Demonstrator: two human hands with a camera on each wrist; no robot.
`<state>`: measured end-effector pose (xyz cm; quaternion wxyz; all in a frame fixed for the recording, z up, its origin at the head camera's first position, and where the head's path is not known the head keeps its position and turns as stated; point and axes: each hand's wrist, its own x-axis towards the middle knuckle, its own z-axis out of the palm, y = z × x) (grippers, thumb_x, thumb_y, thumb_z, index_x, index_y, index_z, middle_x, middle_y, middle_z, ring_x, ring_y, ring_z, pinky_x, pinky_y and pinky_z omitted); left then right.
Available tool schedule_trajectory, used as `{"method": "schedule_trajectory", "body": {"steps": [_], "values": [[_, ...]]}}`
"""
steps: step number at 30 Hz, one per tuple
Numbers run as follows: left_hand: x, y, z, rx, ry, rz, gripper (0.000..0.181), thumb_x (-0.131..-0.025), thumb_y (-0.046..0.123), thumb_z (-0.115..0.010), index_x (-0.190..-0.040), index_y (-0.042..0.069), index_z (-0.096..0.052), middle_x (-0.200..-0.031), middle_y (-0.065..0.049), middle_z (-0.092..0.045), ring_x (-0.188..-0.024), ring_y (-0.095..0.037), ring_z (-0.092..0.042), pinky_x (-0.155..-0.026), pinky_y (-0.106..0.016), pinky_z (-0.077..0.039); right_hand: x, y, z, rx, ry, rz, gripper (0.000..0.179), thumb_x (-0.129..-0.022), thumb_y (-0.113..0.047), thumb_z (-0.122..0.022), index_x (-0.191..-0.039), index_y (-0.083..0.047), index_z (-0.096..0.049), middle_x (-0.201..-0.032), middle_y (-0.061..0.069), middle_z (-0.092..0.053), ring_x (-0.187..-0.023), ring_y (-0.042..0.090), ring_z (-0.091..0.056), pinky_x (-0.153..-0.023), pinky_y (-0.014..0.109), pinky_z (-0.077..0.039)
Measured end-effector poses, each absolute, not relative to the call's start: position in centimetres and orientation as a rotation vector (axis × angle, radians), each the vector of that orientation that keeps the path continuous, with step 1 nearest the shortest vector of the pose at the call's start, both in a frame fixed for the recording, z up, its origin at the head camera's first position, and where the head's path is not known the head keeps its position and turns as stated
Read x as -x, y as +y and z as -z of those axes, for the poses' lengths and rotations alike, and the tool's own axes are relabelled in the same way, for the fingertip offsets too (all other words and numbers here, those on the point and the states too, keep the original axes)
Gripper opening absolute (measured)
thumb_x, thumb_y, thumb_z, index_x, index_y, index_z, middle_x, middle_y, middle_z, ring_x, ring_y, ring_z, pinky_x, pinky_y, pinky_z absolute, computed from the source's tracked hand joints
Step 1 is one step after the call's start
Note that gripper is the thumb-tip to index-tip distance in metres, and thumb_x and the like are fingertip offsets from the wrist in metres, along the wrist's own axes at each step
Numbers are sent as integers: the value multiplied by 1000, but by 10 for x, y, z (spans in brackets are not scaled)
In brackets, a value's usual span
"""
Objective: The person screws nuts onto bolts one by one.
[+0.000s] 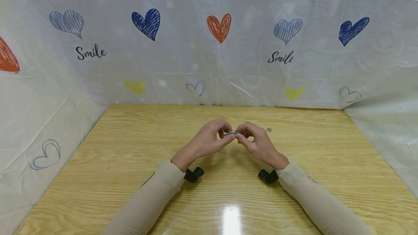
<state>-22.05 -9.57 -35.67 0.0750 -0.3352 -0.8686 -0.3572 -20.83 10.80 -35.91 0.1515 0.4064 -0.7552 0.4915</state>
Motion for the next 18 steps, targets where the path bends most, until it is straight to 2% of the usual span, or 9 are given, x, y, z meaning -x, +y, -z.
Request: {"method": "schedule_trajectory", "body": {"steps": [6, 12, 18], "values": [[221, -94, 357, 1057, -2528, 1078, 19, -88, 16, -71, -99, 13, -56, -92, 3, -56, -78, -14, -54, -70, -34, -50, 208, 107, 360, -1170, -2172, -1409, 8, -89, 8, -61, -94, 2, -60, -79, 6, -61, -64, 23, -58, -58, 34, -49], [222, -94, 359, 1082, -2487, 1064, 15, -89, 10, -69, -95, 13, -55, -89, 3, -54, -76, -13, -52, -68, -31, -48, 209, 107, 360, -1173, -2174, -1408, 8, -90, 7, -61, -94, 1, -61, -80, 6, -61, -64, 24, -58, -59, 34, -49], [221, -95, 359, 1065, -2518, 1053, 8, -93, 17, -64, -95, 16, -57, -89, 5, -54, -75, -13, -52, -67, -26, -44, 209, 107, 361, -1170, -2170, -1407, 9, -90, 8, -60, -95, 1, -61, -78, 7, -60, -63, 23, -57, -57, 32, -48]]}}
